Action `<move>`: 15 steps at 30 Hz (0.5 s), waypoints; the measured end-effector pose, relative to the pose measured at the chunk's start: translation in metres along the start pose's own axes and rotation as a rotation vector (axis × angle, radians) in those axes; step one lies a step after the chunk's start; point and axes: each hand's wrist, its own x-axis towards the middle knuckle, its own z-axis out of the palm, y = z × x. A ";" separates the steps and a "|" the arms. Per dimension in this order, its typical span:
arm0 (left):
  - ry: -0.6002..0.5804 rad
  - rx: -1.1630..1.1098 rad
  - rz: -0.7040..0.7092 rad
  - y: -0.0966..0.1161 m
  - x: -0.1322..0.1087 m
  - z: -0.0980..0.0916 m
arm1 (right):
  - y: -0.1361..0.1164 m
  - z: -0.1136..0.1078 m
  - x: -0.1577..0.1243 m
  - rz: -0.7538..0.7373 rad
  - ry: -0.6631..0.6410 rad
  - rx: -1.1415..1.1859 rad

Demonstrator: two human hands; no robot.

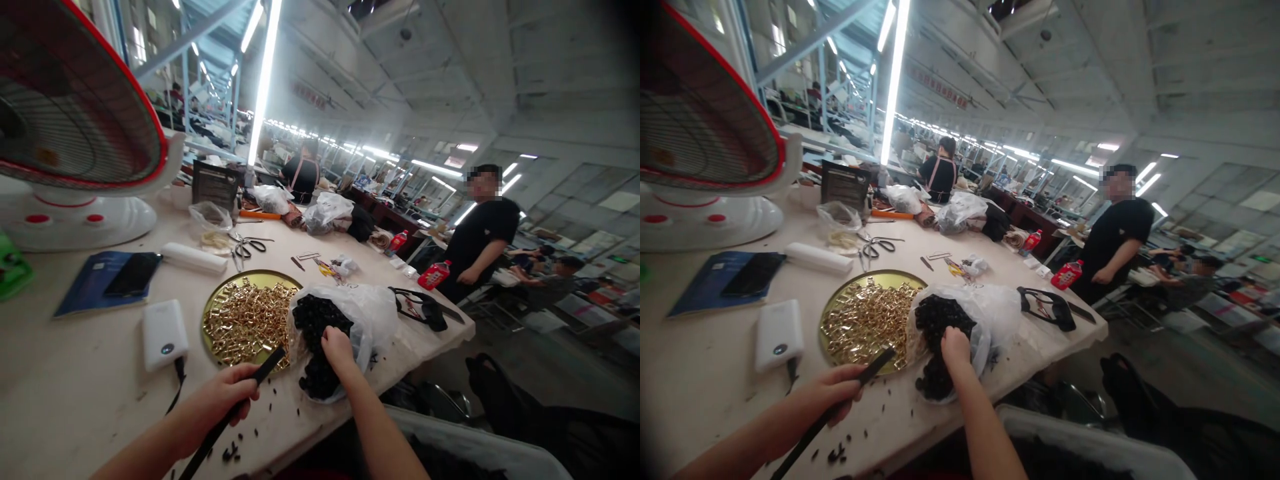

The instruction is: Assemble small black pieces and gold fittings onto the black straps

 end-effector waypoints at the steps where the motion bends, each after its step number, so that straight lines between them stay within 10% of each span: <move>1: -0.001 -0.012 -0.001 0.001 -0.001 -0.001 | -0.002 -0.004 -0.004 0.003 0.009 0.056; 7: -0.013 0.070 -0.016 0.002 -0.003 0.003 | -0.041 -0.010 -0.063 0.053 -0.104 0.560; 11: -0.034 0.235 0.019 -0.004 0.001 0.007 | -0.077 -0.004 -0.103 0.330 -0.403 1.511; 15: 0.069 0.498 0.165 -0.009 0.001 0.003 | -0.092 -0.001 -0.115 0.389 -0.373 1.664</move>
